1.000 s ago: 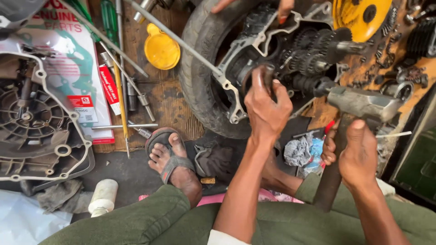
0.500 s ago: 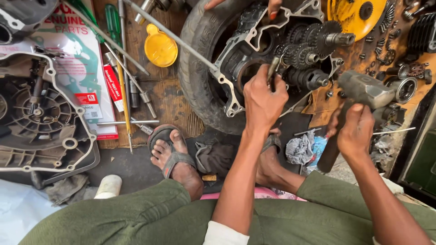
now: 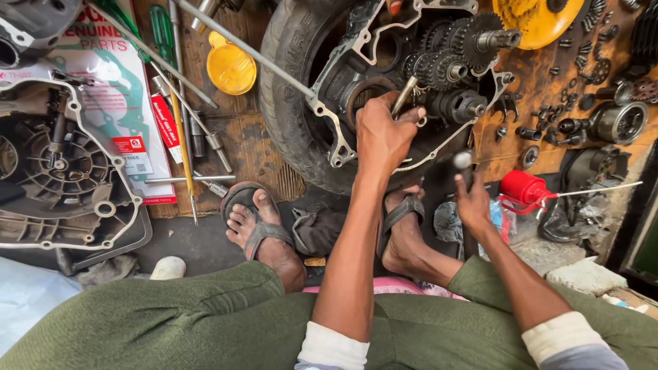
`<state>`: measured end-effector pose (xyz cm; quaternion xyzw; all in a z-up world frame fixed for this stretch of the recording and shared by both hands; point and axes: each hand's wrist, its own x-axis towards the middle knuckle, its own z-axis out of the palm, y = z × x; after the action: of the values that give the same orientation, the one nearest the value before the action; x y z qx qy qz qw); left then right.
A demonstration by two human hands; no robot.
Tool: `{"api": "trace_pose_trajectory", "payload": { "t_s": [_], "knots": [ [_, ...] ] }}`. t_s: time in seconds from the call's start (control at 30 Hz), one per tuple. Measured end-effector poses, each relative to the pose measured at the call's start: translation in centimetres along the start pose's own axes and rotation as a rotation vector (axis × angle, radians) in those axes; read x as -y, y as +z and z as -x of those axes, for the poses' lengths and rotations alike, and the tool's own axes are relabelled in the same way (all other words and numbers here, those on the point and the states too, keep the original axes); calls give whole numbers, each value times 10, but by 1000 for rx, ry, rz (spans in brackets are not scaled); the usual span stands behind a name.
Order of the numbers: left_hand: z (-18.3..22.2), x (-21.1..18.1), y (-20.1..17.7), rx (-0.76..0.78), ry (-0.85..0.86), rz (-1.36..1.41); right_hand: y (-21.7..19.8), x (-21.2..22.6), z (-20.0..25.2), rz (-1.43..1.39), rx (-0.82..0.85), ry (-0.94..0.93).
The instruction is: Disassembling and assembling internal gears and shafts of a motorcycle engine.
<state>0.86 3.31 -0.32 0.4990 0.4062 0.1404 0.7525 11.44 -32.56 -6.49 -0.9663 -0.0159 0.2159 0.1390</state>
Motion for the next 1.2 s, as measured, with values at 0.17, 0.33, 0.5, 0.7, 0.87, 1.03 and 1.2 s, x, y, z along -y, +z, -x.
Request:
{"api": "trace_pose_trajectory", "payload": {
  "t_s": [0.17, 0.33, 0.5, 0.7, 0.87, 1.03, 1.2],
  "knots": [
    [2, 1, 5, 24, 115, -237, 24, -7, -5, 174, -13, -286],
    [0, -10, 8, 0, -18, -229, 34, -11, -9, 179, 56, -238],
    [-3, -5, 21, 28, -104, -162, 15, 0, -16, 260, 97, -295],
    [-5, -1, 21, -71, -86, -134, -59, 55, -42, 718, 615, -212],
    [-12, 13, 18, -18, -91, -81, -142, 219, 16, 585, 670, -109],
    [-9, 7, 17, -15, -71, -80, -133, 286, 58, 420, 169, -704],
    [-8, 2, 13, 17, 3, -100, -88, 293, 43, 587, -69, -1115]
  ]
}}
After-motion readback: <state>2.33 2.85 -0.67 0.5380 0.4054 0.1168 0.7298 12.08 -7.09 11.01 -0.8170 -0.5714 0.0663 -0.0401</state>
